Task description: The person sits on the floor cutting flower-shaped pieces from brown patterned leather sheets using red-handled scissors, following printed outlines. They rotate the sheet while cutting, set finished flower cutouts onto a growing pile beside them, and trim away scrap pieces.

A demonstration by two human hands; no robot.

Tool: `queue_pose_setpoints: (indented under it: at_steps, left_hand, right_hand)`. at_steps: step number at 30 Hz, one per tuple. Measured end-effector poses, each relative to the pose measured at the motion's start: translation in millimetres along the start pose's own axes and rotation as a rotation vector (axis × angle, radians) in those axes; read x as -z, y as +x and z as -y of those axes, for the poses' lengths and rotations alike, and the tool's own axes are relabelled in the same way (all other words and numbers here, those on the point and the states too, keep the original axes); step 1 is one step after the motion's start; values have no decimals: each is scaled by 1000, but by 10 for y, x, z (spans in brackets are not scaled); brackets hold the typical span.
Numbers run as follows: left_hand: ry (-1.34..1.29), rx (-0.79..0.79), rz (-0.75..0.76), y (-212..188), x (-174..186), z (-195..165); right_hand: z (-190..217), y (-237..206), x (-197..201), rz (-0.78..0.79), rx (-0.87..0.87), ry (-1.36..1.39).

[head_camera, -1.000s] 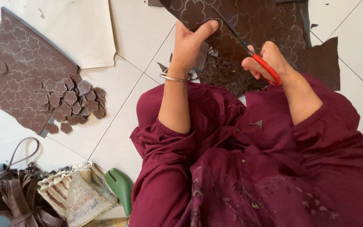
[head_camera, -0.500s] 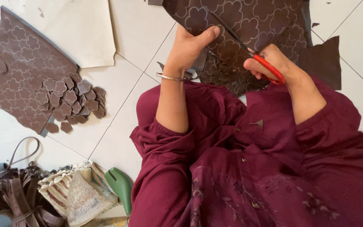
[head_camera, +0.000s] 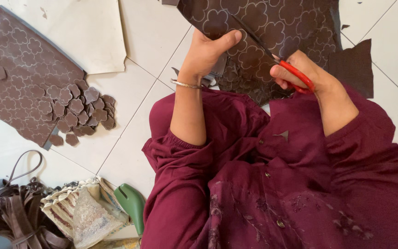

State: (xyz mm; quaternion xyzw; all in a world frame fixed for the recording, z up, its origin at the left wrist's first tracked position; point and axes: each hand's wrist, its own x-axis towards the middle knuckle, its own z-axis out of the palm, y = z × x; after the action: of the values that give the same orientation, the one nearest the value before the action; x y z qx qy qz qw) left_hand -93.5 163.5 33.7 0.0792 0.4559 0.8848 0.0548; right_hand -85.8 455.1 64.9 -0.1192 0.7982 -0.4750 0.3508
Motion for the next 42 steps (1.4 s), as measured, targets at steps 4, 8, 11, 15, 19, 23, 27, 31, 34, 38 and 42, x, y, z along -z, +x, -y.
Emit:
queue_pose_setpoints:
  at_steps: [4, 8, 11, 15, 19, 23, 27, 31, 34, 38, 42]
  left_hand:
    - [41, 55, 6, -34, -22, -12]
    - [42, 84, 22, -43, -22, -34]
    - [34, 113, 26, -38, -6, -46]
    - [-20, 126, 37, -40, 10, -37]
    - [-27, 119, 48, -43, 17, -35]
    - [-89, 111, 75, -49, -3, -54]
    - [-63, 120, 111, -52, -17, -90]
    - [-49, 127, 98, -54, -25, -109]
    - [-68, 119, 104, -46, -36, -111]
    - [-116, 124, 105, -64, -65, -119]
    - [-132, 123, 93, -68, -85, -134]
  right_hand:
    - [-50, -2, -4, -15, -88, -189]
    - [-140, 15, 44, -5, -72, -222]
    - [-186, 15, 57, -30, -119, -252]
    - [-227, -21, 31, -59, -230, -259]
    - [-294, -47, 30, -36, -187, -174]
    - [-360, -50, 36, -44, -420, -163]
    - [-370, -107, -17, -18, -307, -7]
    - [-336, -118, -61, -67, -296, 50]
    - [-330, -125, -101, -91, -330, 55]
    - [-344, -155, -109, -112, -391, -42]
    - [-360, -156, -115, -108, -292, -26]
